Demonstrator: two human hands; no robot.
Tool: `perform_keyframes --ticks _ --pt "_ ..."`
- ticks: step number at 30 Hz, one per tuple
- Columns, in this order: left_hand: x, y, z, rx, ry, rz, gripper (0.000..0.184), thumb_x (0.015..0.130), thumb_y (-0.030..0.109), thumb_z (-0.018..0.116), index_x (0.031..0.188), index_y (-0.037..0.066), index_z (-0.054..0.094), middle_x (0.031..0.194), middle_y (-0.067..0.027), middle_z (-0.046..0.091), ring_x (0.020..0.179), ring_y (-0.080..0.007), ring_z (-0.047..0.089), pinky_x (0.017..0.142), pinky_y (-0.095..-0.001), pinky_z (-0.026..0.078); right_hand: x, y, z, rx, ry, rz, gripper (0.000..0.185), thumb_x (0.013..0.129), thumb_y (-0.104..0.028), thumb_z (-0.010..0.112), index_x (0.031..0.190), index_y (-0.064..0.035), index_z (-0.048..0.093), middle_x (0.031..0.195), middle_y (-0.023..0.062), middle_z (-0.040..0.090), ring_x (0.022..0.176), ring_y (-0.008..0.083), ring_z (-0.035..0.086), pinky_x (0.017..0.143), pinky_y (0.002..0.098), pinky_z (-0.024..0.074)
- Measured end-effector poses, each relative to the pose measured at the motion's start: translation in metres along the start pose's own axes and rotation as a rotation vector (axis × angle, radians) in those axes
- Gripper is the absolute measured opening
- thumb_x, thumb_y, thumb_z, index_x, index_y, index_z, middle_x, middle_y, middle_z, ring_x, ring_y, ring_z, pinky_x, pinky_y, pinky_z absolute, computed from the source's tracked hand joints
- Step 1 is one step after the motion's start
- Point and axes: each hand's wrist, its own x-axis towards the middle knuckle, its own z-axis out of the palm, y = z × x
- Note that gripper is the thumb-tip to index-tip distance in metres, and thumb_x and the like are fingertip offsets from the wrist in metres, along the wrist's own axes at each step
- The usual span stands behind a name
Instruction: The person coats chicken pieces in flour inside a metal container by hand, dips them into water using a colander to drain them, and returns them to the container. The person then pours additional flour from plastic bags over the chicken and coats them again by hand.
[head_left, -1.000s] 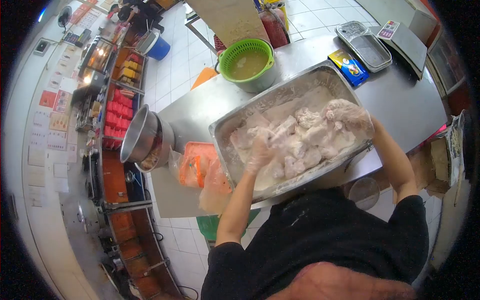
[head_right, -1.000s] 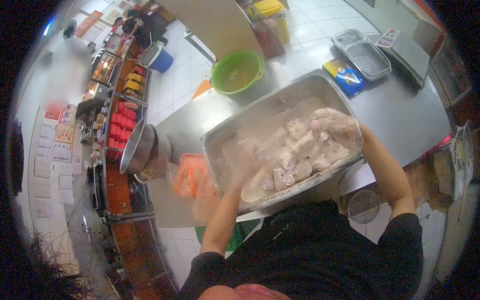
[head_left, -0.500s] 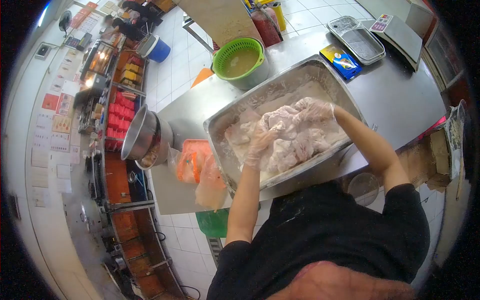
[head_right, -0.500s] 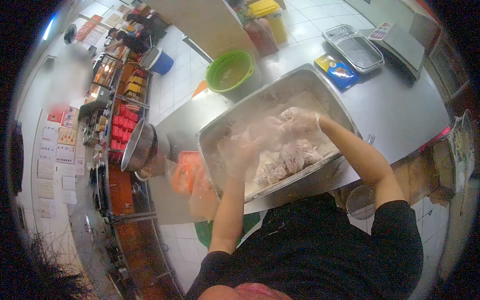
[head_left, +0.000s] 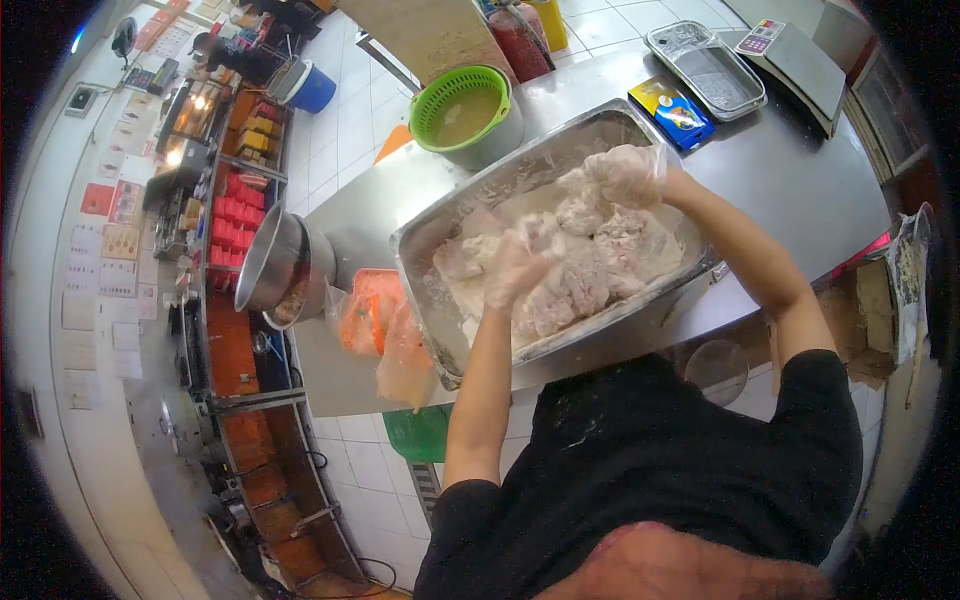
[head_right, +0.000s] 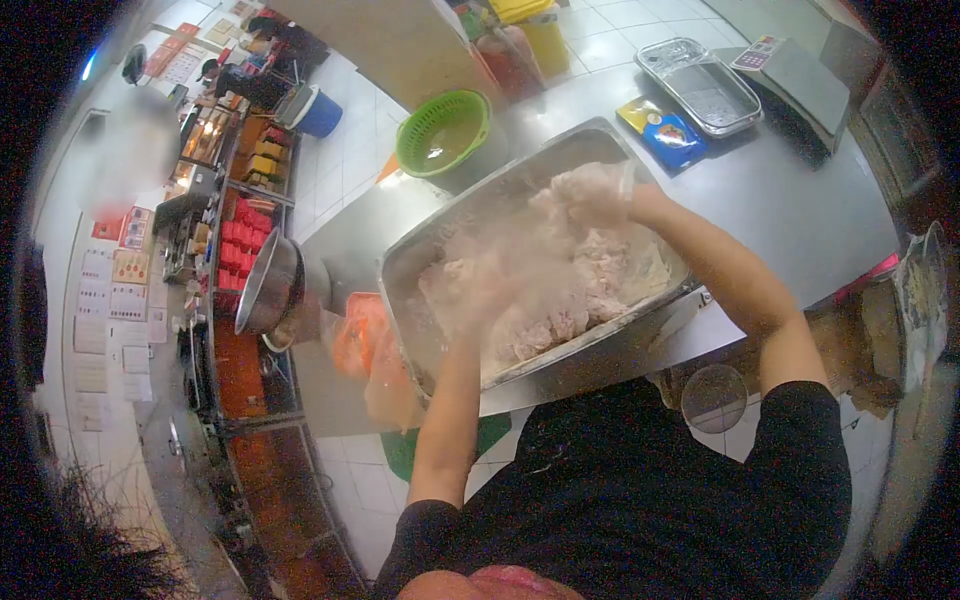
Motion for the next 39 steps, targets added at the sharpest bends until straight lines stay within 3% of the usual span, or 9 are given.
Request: perform_keyframes --ticks 4,6,10,16,21,28,30,37,39 --pt "-0.017 -0.03 0.009 0.929 -0.361 0.239 0.051 0.074 0.027 0.068 0.114 -0.004 0.061 0.103 -0.0278 0.066 0.11 -0.037 0.059 0.091 -0.0466 0.05 -0.001 0.044 0.028 -0.229 0.158 -0.156 0.026 0.084 -0.021 0.061 0.105 -0.0061 0.066 0.087 0.0193 0.069 0.083 0.031 0.068 0.068 0.0429 0.0533" --pt "-0.017 -0.06 0.019 0.706 -0.435 -0.307 0.053 0.069 0.029 0.07 0.11 -0.004 0.063 0.105 -0.0271 0.066 0.105 -0.0369 0.062 0.089 -0.0432 0.051 0.0 0.065 0.041 -0.01 0.214 -0.294 0.029 0.081 -0.012 0.062 0.109 -0.0045 0.065 0.092 0.0182 0.068 0.082 0.0292 0.068 0.069 0.0399 0.0538" --pt "-0.006 -0.087 0.021 0.758 -0.45 -0.082 0.05 0.068 0.025 0.072 0.108 -0.004 0.064 0.103 -0.0263 0.066 0.097 -0.0384 0.065 0.086 -0.0404 0.052 -0.015 0.053 0.038 0.67 -0.334 0.343 0.03 0.081 -0.004 0.066 0.111 -0.0015 0.065 0.087 0.0115 0.069 0.073 0.0196 0.067 0.062 0.0317 0.054" --pt "-0.022 -0.052 -0.016 0.593 -0.469 0.035 0.059 0.067 0.013 0.076 0.12 -0.003 0.056 0.11 -0.0225 0.065 0.103 -0.0328 0.063 0.087 -0.0378 0.053 -0.051 -0.001 0.034 0.908 -0.249 0.395 0.018 0.084 -0.012 0.071 0.098 -0.0006 0.071 0.08 0.0066 0.069 0.066 0.0137 0.064 0.05 0.0271 0.0507" --pt "-0.034 -0.009 -0.055 -0.63 -0.285 -0.145 0.06 0.077 -0.003 0.072 0.13 0.005 0.046 0.121 -0.0099 0.055 0.107 -0.0214 0.058 0.091 -0.0316 0.054 -0.035 -0.032 0.044 0.533 -0.226 0.23 0.023 0.086 -0.019 0.07 0.099 0.0 0.071 0.091 0.0104 0.069 0.075 0.0173 0.065 0.06 0.0301 0.055" --pt "-0.025 -0.01 -0.035 -0.497 -0.459 -0.118 0.045 0.078 -0.001 0.071 0.119 0.005 0.056 0.109 -0.008 0.062 0.102 -0.0166 0.06 0.084 -0.0302 0.051 0.0 -0.01 0.101 0.535 -0.059 -0.023 0.038 0.098 -0.019 0.053 0.133 -0.0061 0.052 0.128 0.0069 0.056 0.114 0.0171 0.056 0.095 0.032 0.0483" --pt "-0.025 -0.006 -0.028 -0.271 -0.364 0.369 0.038 0.077 0.001 0.073 0.113 0.004 0.06 0.102 -0.0056 0.065 0.095 -0.0154 0.061 0.079 -0.0315 0.05 -0.006 -0.056 0.076 1.355 -0.128 0.558 0.038 0.098 -0.02 0.055 0.134 -0.0067 0.053 0.129 0.0055 0.056 0.114 0.0144 0.056 0.093 0.0314 0.0497" --pt "-0.021 -0.013 -0.039 -0.052 -0.182 0.561 0.03 0.076 0.003 0.071 0.105 0.002 0.063 0.094 -0.0112 0.067 0.085 -0.0211 0.063 0.075 -0.0337 0.051 0.001 -0.032 0.083 0.18 0.009 -0.208 0.036 0.093 -0.022 0.062 0.125 -0.0047 0.06 0.112 0.0032 0.066 0.09 0.0127 0.064 0.075 0.0296 0.0548" --pt "-0.032 -0.009 -0.053 0.045 -0.168 0.262 0.032 0.076 0.014 0.07 0.106 0.004 0.064 0.089 -0.0154 0.067 0.081 -0.0263 0.064 0.077 -0.0349 0.052 -0.005 -0.068 0.063 0.713 0.037 0.38 0.027 0.084 -0.027 0.067 0.101 -0.006 0.068 0.087 0.0092 0.067 0.071 0.0194 0.062 0.064 0.0331 0.0514"
